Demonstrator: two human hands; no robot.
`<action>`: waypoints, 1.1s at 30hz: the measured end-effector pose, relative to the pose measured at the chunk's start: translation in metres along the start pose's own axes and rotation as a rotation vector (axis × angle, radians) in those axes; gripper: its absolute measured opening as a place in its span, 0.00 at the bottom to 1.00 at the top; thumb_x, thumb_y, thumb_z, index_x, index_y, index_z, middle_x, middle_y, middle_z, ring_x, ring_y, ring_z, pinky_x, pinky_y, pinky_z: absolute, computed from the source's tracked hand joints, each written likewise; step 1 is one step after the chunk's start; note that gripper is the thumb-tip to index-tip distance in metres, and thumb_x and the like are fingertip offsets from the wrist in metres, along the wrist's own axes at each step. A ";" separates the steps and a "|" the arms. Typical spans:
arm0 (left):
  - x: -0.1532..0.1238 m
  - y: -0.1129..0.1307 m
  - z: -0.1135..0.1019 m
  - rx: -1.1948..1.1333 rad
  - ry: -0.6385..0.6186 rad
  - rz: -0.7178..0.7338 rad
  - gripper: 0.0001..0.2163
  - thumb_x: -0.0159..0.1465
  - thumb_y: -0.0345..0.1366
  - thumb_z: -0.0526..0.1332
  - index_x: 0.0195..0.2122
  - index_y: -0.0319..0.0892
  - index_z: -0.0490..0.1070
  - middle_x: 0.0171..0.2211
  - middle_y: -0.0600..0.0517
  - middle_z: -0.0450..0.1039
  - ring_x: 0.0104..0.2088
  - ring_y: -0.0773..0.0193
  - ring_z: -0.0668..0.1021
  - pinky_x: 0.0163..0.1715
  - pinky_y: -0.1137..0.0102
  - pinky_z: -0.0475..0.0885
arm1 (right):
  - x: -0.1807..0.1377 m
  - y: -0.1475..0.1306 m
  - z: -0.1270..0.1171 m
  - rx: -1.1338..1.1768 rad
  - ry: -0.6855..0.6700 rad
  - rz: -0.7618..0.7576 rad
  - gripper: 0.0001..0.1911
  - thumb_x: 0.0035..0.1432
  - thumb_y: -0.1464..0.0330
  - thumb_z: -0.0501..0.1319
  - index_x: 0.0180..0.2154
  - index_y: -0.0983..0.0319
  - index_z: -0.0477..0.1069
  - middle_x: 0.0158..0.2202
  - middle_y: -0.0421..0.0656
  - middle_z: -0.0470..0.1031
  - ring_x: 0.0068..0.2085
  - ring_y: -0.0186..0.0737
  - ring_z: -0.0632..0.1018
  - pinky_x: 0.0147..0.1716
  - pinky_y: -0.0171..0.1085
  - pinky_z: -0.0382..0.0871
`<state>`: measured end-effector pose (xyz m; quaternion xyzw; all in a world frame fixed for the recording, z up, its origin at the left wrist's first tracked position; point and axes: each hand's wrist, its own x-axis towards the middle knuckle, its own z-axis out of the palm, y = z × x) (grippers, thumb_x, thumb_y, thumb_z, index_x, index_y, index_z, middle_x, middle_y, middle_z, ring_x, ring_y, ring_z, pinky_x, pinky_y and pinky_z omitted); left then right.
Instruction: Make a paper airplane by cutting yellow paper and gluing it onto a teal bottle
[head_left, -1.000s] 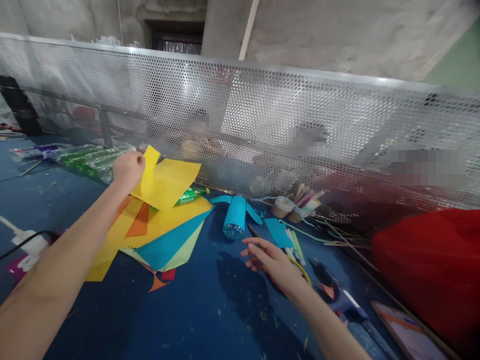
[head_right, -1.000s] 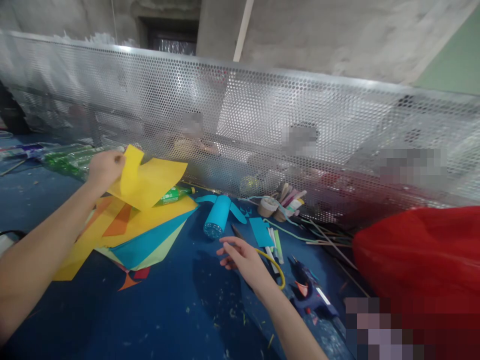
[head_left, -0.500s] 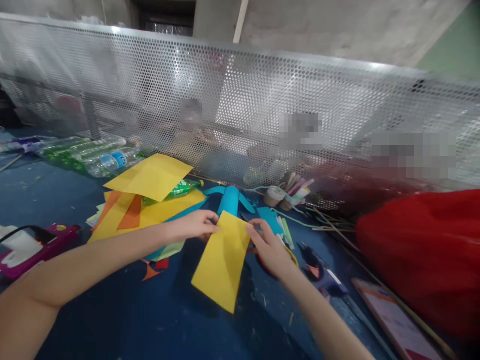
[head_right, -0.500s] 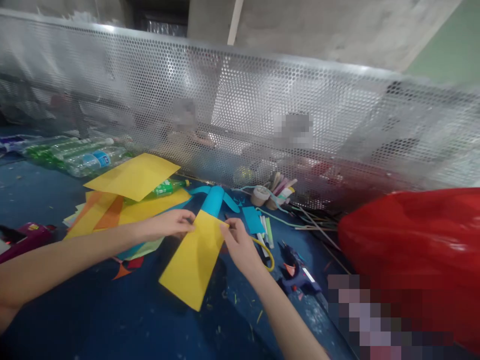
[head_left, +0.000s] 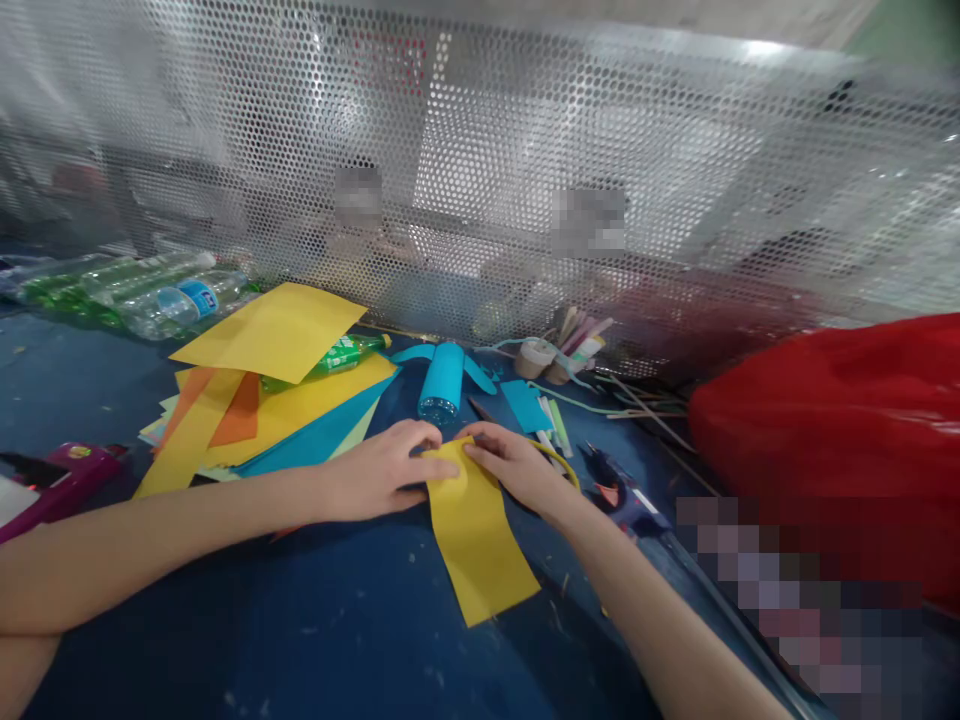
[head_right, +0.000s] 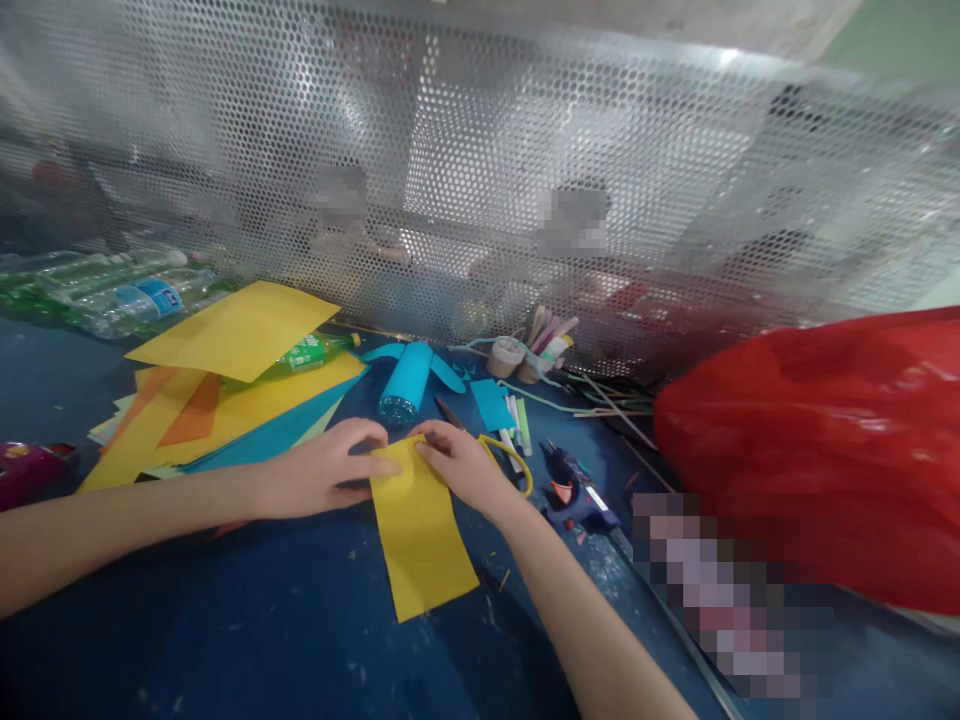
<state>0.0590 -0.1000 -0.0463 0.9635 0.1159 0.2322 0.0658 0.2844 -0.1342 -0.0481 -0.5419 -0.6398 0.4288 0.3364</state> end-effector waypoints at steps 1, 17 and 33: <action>-0.001 0.001 0.005 0.069 0.028 0.075 0.12 0.64 0.30 0.56 0.48 0.44 0.69 0.48 0.43 0.66 0.50 0.55 0.69 0.48 0.60 0.68 | 0.000 0.000 0.001 -0.010 0.007 0.000 0.12 0.56 0.60 0.57 0.38 0.60 0.69 0.29 0.39 0.72 0.28 0.35 0.71 0.26 0.33 0.63; -0.006 0.007 -0.001 0.549 0.066 0.306 0.09 0.65 0.26 0.52 0.36 0.35 0.72 0.35 0.45 0.75 0.36 0.60 0.75 0.32 0.67 0.71 | -0.006 -0.015 -0.005 -0.350 0.169 -0.071 0.06 0.55 0.64 0.57 0.33 0.59 0.69 0.33 0.42 0.75 0.36 0.40 0.75 0.38 0.38 0.67; -0.011 0.004 -0.008 -0.045 -0.325 0.005 0.06 0.62 0.33 0.58 0.36 0.41 0.74 0.35 0.48 0.75 0.39 0.59 0.75 0.41 0.67 0.67 | -0.030 -0.035 0.006 -0.577 -0.394 0.025 0.04 0.52 0.69 0.61 0.32 0.61 0.73 0.30 0.42 0.76 0.30 0.38 0.74 0.29 0.33 0.64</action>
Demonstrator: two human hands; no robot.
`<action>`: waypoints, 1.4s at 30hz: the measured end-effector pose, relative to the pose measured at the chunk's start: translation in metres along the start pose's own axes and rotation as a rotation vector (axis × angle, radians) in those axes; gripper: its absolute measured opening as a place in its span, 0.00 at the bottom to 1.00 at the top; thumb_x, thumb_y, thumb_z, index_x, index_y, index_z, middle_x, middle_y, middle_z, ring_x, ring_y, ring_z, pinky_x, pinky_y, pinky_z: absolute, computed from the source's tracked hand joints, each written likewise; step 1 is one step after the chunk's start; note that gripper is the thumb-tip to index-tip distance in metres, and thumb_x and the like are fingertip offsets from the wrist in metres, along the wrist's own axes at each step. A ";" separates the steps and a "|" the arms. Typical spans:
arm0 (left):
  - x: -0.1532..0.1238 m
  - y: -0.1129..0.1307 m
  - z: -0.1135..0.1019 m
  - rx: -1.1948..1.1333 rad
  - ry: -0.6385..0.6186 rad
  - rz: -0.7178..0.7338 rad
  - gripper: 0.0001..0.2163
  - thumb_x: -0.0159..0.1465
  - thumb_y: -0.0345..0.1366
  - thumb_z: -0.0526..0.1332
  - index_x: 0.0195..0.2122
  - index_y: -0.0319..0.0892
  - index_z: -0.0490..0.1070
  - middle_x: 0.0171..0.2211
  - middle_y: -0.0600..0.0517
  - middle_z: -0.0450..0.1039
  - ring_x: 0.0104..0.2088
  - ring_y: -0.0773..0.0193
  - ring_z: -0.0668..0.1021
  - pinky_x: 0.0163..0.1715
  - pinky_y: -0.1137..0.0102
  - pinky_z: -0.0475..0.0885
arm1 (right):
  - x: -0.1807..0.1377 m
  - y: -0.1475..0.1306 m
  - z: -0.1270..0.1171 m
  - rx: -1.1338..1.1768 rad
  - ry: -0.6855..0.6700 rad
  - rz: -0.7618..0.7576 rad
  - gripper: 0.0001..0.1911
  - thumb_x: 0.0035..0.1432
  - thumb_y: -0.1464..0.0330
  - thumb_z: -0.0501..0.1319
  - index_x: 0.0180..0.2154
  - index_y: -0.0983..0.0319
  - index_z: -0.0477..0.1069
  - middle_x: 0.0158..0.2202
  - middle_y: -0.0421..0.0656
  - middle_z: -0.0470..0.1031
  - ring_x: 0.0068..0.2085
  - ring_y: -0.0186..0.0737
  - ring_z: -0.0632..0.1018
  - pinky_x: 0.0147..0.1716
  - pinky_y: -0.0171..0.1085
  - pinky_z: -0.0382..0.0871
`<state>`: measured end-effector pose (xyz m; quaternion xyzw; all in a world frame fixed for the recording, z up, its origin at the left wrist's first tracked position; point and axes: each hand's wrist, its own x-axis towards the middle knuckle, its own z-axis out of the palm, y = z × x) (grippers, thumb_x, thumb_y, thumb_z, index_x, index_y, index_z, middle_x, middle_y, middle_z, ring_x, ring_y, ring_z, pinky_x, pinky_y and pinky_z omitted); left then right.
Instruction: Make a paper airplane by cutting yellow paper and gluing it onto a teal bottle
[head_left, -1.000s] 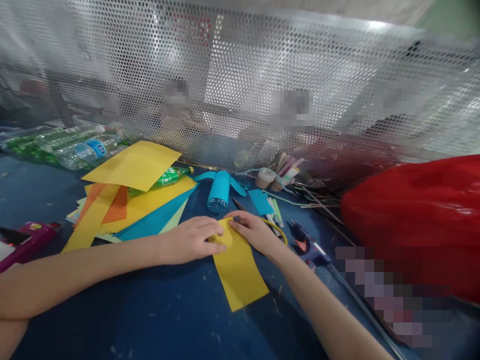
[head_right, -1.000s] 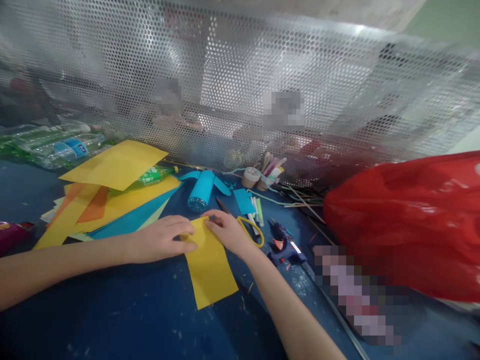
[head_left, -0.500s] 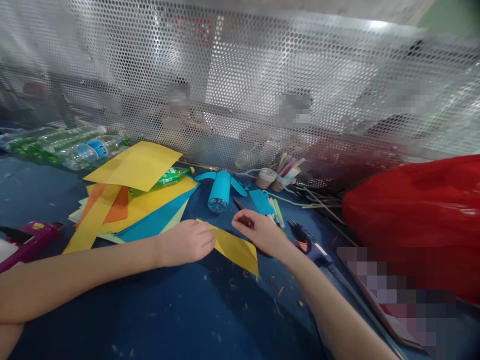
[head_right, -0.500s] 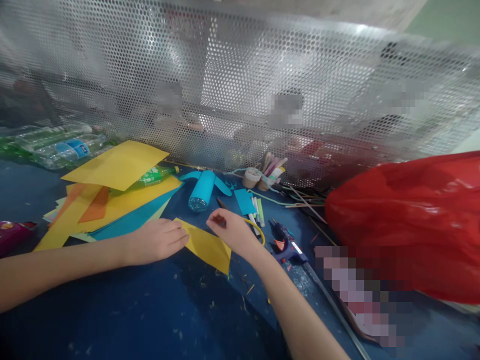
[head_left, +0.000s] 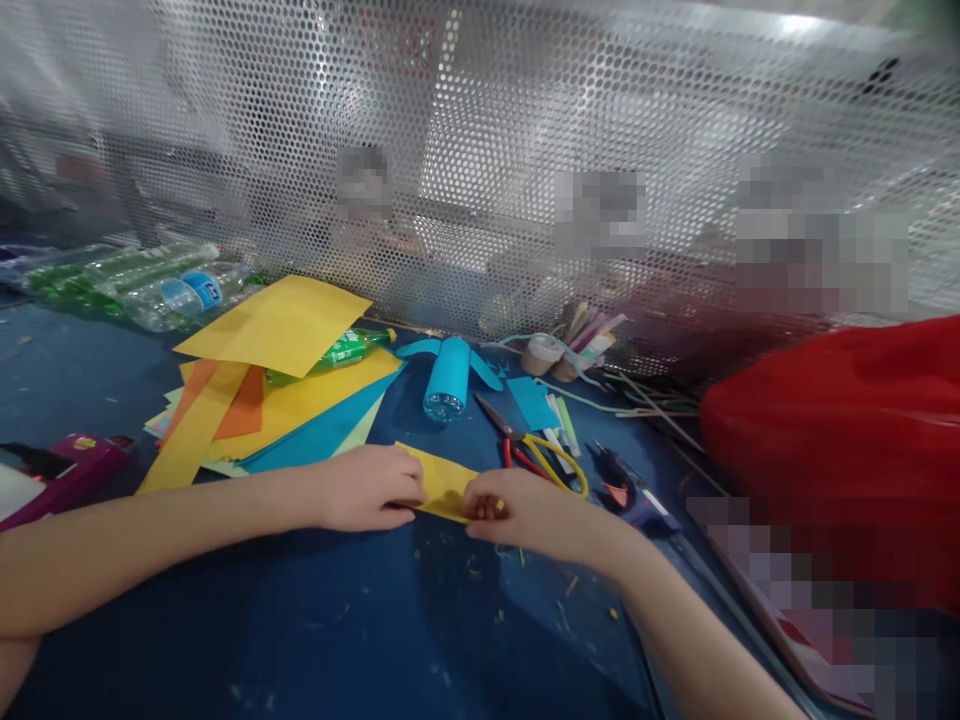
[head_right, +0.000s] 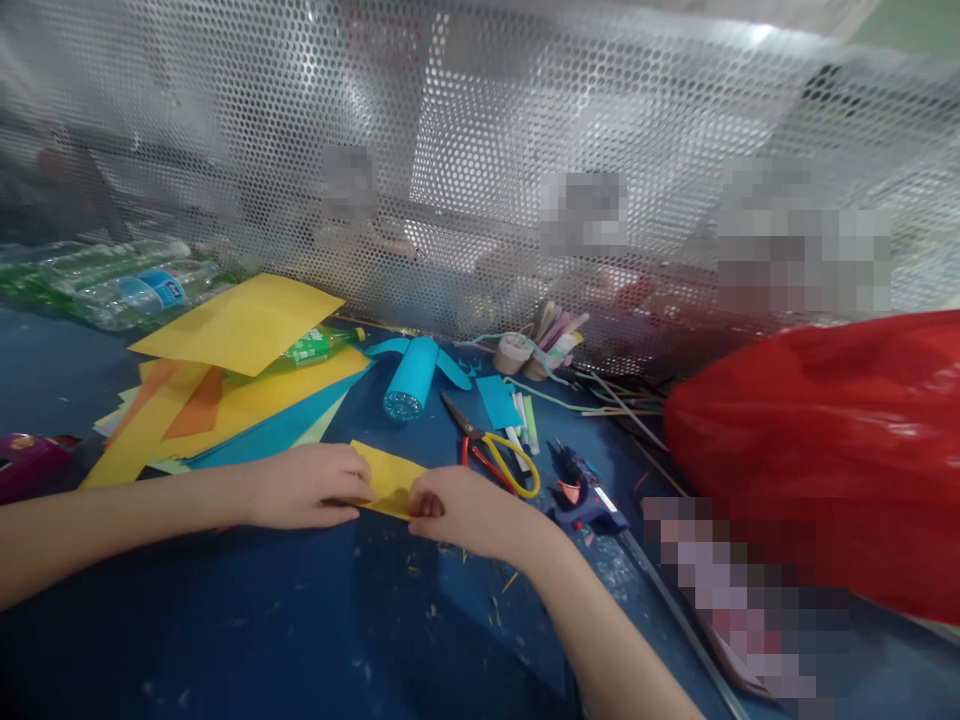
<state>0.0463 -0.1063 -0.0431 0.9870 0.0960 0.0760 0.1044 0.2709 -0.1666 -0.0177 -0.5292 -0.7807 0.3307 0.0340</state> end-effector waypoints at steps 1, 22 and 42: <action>0.000 -0.003 -0.003 -0.055 -0.011 -0.002 0.06 0.62 0.32 0.58 0.38 0.41 0.74 0.36 0.49 0.75 0.40 0.59 0.75 0.42 0.67 0.66 | 0.000 0.003 -0.002 0.020 -0.004 -0.010 0.05 0.52 0.68 0.60 0.32 0.61 0.75 0.30 0.42 0.77 0.31 0.38 0.75 0.30 0.34 0.65; 0.002 -0.028 -0.001 -0.445 0.109 -0.494 0.15 0.57 0.38 0.61 0.46 0.45 0.73 0.34 0.53 0.77 0.28 0.66 0.74 0.28 0.73 0.66 | 0.000 0.034 -0.013 -0.049 0.073 0.180 0.11 0.57 0.61 0.57 0.30 0.61 0.72 0.27 0.43 0.75 0.27 0.38 0.73 0.25 0.34 0.61; 0.002 -0.024 0.007 -0.375 0.191 -0.619 0.15 0.58 0.41 0.59 0.46 0.44 0.71 0.31 0.53 0.74 0.28 0.64 0.74 0.28 0.72 0.66 | 0.004 0.030 -0.012 -0.262 0.145 0.290 0.09 0.55 0.66 0.58 0.25 0.61 0.70 0.26 0.44 0.75 0.29 0.41 0.72 0.26 0.35 0.57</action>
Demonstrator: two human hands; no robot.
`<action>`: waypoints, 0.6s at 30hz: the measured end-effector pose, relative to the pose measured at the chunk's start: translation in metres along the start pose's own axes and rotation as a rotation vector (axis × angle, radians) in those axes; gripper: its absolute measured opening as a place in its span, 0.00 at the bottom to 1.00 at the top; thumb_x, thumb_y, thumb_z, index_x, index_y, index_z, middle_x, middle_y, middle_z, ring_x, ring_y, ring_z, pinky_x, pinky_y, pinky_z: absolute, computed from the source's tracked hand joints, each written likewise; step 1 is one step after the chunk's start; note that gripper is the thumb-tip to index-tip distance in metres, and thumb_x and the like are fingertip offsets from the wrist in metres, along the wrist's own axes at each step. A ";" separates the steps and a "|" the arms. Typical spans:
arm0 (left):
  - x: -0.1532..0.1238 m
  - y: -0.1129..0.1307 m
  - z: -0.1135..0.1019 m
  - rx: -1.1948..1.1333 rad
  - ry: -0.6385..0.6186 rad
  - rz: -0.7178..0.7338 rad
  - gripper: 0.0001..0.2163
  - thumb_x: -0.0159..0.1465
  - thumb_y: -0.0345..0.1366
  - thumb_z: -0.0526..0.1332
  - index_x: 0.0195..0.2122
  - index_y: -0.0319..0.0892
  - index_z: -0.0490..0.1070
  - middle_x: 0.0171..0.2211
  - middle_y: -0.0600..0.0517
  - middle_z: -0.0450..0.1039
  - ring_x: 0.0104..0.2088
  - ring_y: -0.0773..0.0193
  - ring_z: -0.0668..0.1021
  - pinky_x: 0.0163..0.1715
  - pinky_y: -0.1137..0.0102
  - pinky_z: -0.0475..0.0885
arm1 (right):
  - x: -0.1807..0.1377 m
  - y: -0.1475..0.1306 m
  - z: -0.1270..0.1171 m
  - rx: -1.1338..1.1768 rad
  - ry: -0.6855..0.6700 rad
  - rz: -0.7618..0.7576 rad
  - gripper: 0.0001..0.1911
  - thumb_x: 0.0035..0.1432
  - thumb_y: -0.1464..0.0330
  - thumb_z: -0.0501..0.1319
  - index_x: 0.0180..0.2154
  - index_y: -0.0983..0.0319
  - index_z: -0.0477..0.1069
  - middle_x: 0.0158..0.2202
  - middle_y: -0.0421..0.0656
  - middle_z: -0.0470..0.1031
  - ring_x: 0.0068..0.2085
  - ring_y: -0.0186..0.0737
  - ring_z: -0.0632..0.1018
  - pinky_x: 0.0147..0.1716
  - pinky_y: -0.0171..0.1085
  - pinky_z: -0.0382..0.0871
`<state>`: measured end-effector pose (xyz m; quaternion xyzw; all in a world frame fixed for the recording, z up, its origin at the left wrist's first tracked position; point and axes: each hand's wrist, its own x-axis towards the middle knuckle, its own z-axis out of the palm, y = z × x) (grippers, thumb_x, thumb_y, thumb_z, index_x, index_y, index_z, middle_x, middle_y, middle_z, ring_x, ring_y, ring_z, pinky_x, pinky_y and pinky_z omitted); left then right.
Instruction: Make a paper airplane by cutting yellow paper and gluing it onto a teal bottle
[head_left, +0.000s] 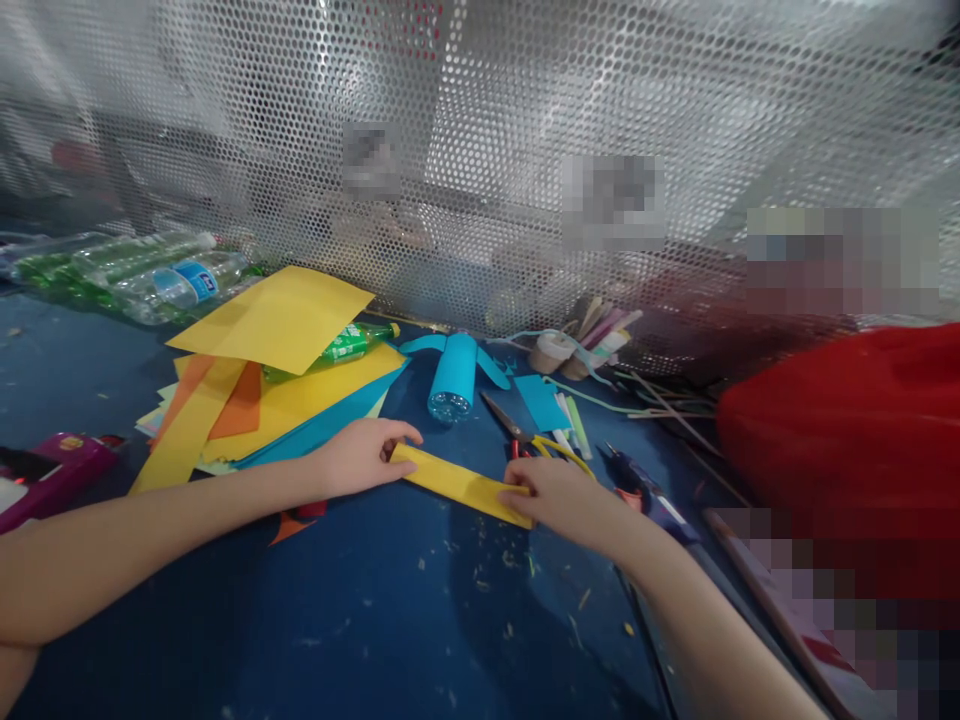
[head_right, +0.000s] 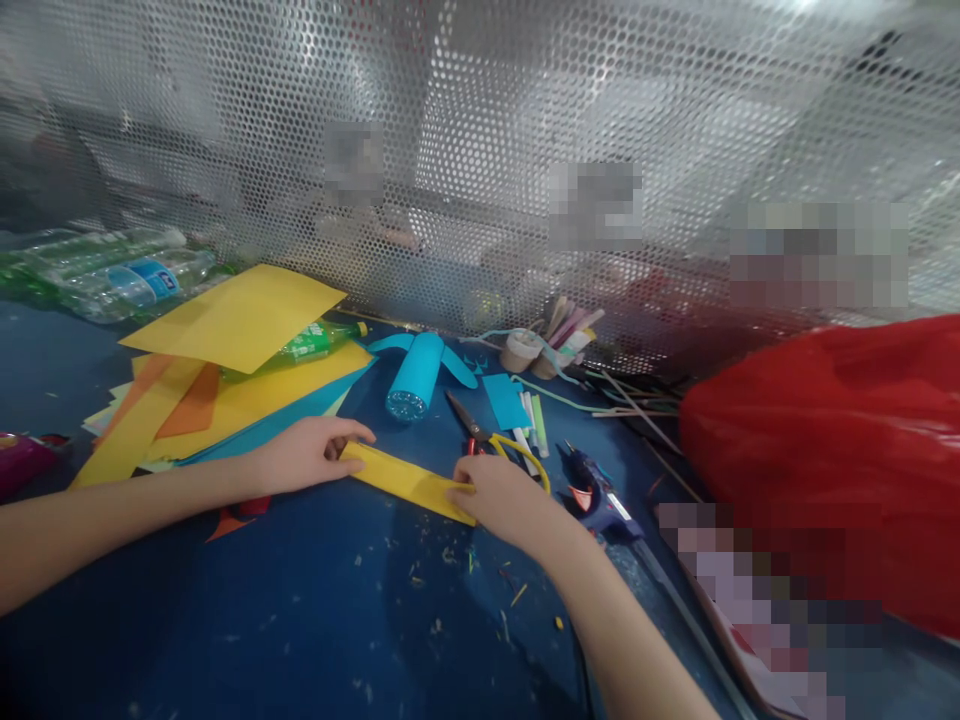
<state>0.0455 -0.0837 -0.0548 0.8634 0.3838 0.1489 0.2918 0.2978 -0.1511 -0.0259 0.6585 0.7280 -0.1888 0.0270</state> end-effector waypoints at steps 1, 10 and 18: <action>0.001 0.000 0.001 -0.001 0.009 0.004 0.15 0.58 0.40 0.59 0.45 0.44 0.71 0.31 0.53 0.73 0.28 0.65 0.73 0.28 0.72 0.66 | 0.000 0.000 0.000 -0.009 -0.001 0.011 0.09 0.55 0.66 0.58 0.25 0.61 0.70 0.26 0.45 0.75 0.29 0.41 0.73 0.26 0.35 0.57; 0.003 -0.003 0.005 -0.008 0.049 0.030 0.10 0.59 0.37 0.58 0.41 0.43 0.71 0.31 0.53 0.72 0.28 0.66 0.72 0.29 0.72 0.66 | 0.002 -0.003 0.002 -0.096 0.008 0.133 0.08 0.57 0.65 0.57 0.30 0.62 0.70 0.30 0.49 0.76 0.32 0.46 0.75 0.28 0.37 0.59; 0.002 -0.004 0.007 0.033 0.069 0.064 0.10 0.61 0.39 0.57 0.41 0.42 0.70 0.31 0.53 0.70 0.30 0.65 0.72 0.30 0.72 0.64 | -0.001 -0.009 -0.001 -0.052 -0.025 0.192 0.09 0.57 0.65 0.58 0.28 0.63 0.69 0.26 0.48 0.76 0.25 0.42 0.76 0.26 0.36 0.60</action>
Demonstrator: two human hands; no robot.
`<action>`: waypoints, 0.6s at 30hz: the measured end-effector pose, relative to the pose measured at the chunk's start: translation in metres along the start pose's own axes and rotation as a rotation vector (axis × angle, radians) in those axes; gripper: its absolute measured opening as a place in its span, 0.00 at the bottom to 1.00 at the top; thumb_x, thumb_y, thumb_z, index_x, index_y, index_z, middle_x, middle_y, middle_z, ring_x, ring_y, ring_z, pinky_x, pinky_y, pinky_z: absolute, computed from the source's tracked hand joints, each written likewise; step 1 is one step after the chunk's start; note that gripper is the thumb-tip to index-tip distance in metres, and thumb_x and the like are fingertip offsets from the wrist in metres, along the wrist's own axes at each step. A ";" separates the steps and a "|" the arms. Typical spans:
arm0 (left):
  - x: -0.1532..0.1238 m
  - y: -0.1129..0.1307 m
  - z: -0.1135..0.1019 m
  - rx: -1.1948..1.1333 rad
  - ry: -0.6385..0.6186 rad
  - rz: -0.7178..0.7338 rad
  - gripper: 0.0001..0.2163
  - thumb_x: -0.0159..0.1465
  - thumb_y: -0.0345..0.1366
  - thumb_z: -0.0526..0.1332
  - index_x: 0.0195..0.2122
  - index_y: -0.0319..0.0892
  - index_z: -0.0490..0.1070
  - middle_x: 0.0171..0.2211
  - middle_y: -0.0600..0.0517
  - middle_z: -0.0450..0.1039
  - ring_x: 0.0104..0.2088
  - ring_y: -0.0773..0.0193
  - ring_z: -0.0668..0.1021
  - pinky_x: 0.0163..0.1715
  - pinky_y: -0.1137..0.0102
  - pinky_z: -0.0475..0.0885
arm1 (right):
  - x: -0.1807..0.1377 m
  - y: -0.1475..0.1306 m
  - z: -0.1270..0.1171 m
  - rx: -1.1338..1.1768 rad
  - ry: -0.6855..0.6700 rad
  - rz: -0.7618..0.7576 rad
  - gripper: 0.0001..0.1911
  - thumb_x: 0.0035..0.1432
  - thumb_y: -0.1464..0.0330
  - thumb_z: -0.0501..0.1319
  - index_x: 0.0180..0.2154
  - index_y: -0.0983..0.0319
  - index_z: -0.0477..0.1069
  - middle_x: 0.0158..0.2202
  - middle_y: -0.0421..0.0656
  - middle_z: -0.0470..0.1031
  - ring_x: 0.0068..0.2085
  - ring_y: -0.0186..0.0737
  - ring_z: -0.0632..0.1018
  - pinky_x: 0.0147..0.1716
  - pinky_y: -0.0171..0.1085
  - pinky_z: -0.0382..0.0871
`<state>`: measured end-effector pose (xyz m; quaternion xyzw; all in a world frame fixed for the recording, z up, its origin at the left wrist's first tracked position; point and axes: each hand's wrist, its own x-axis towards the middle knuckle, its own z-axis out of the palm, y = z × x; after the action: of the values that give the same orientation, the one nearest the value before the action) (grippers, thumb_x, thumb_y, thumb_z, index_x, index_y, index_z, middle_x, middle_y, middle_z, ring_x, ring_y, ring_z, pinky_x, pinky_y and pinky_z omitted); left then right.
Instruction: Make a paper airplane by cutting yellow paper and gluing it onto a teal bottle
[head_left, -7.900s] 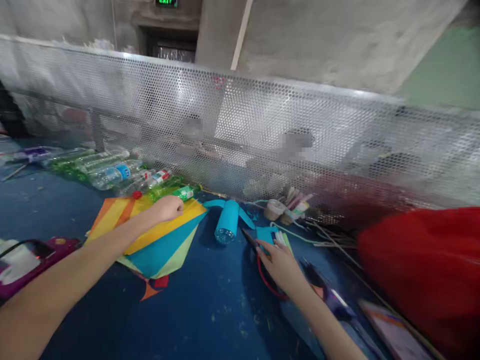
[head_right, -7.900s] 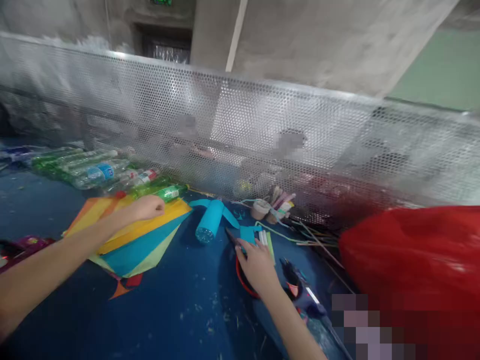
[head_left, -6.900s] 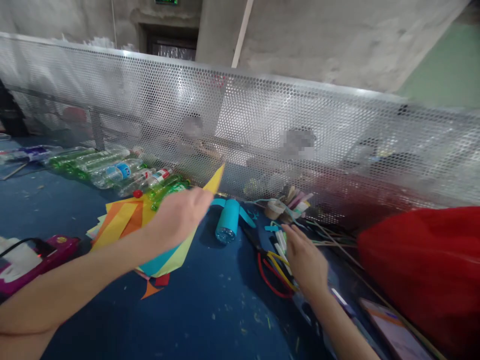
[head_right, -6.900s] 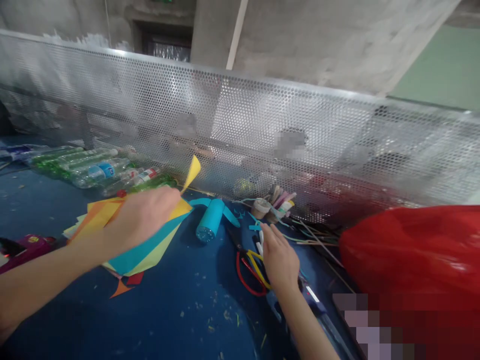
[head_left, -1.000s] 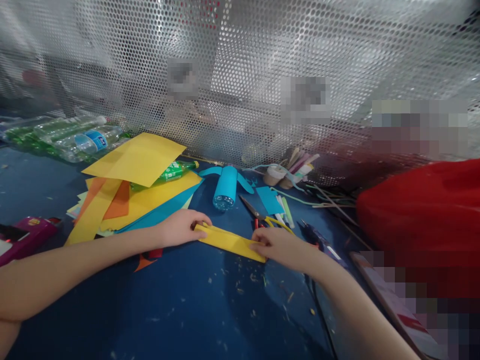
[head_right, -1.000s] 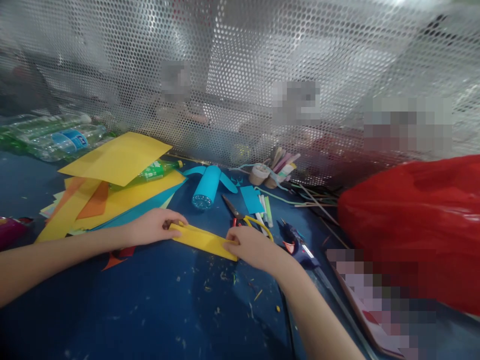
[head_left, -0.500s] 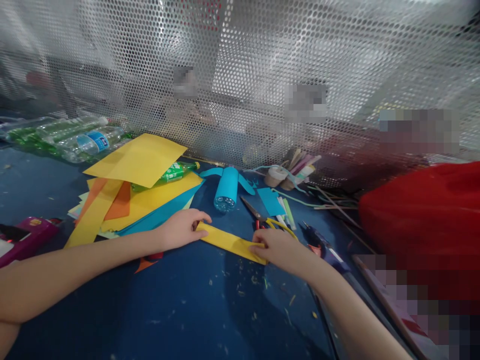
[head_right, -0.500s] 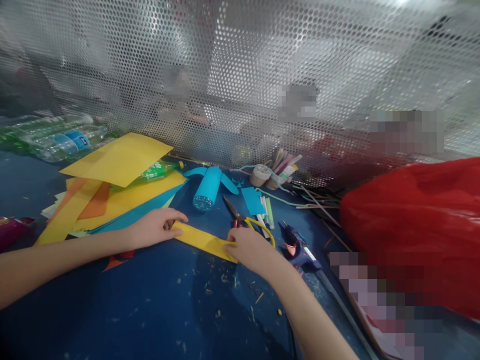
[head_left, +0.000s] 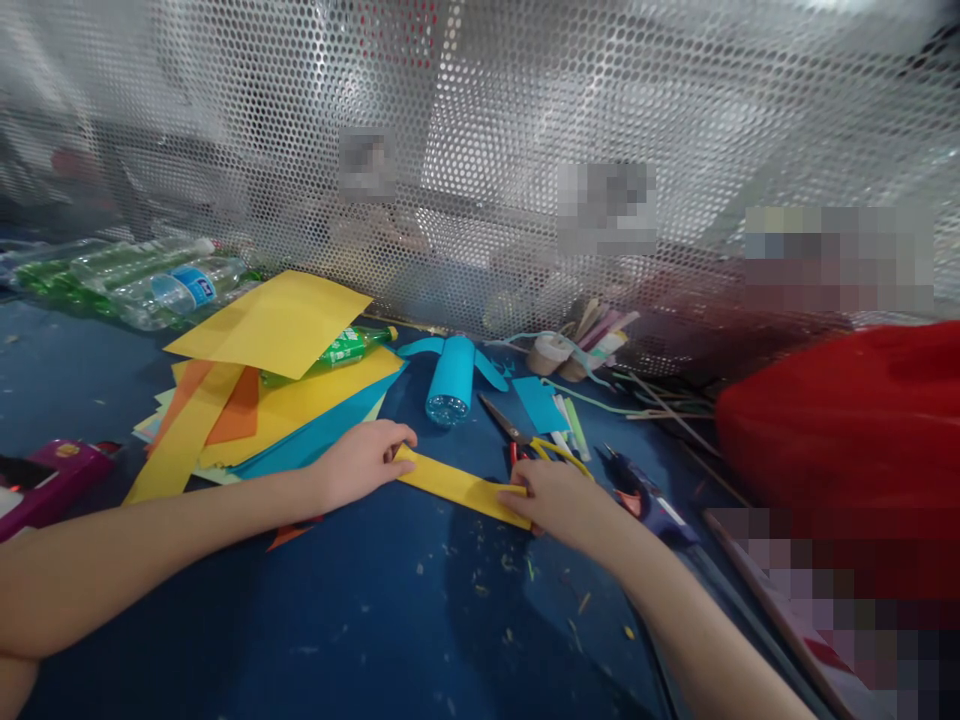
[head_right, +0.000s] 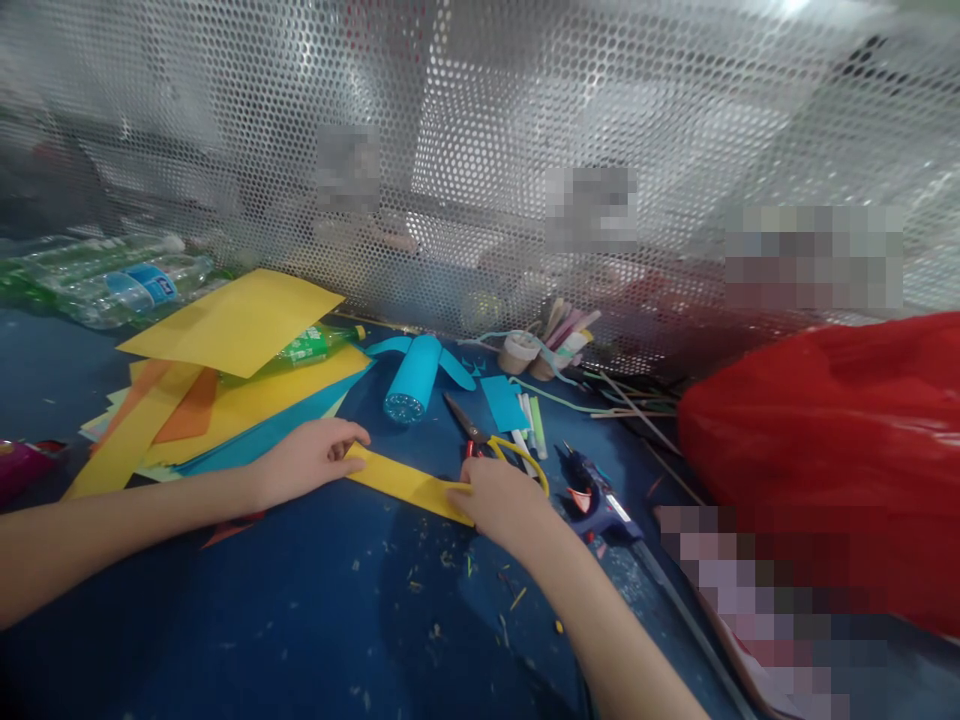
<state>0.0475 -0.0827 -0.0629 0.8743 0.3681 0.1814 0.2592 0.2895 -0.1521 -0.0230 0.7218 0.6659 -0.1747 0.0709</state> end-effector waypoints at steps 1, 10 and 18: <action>0.000 0.000 0.000 0.003 -0.002 0.000 0.10 0.61 0.39 0.57 0.41 0.42 0.70 0.31 0.53 0.70 0.31 0.65 0.72 0.30 0.72 0.64 | 0.000 -0.001 0.000 -0.015 0.007 0.002 0.09 0.57 0.65 0.58 0.28 0.63 0.69 0.27 0.48 0.77 0.27 0.42 0.77 0.26 0.35 0.60; -0.001 0.002 0.001 0.017 -0.015 -0.043 0.09 0.61 0.40 0.57 0.40 0.43 0.67 0.29 0.55 0.66 0.31 0.63 0.70 0.30 0.71 0.62 | -0.001 -0.005 -0.002 -0.055 -0.023 -0.003 0.08 0.57 0.67 0.57 0.29 0.63 0.69 0.23 0.44 0.75 0.27 0.41 0.77 0.28 0.34 0.62; -0.003 0.004 0.002 0.026 0.001 -0.003 0.05 0.63 0.38 0.56 0.37 0.43 0.64 0.28 0.55 0.65 0.30 0.64 0.69 0.29 0.71 0.60 | -0.001 -0.005 -0.002 -0.058 -0.007 -0.007 0.08 0.58 0.67 0.58 0.29 0.63 0.71 0.23 0.44 0.75 0.28 0.41 0.77 0.28 0.34 0.63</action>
<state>0.0482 -0.0881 -0.0627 0.8769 0.3720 0.1767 0.2478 0.2851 -0.1521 -0.0202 0.7165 0.6729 -0.1582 0.0938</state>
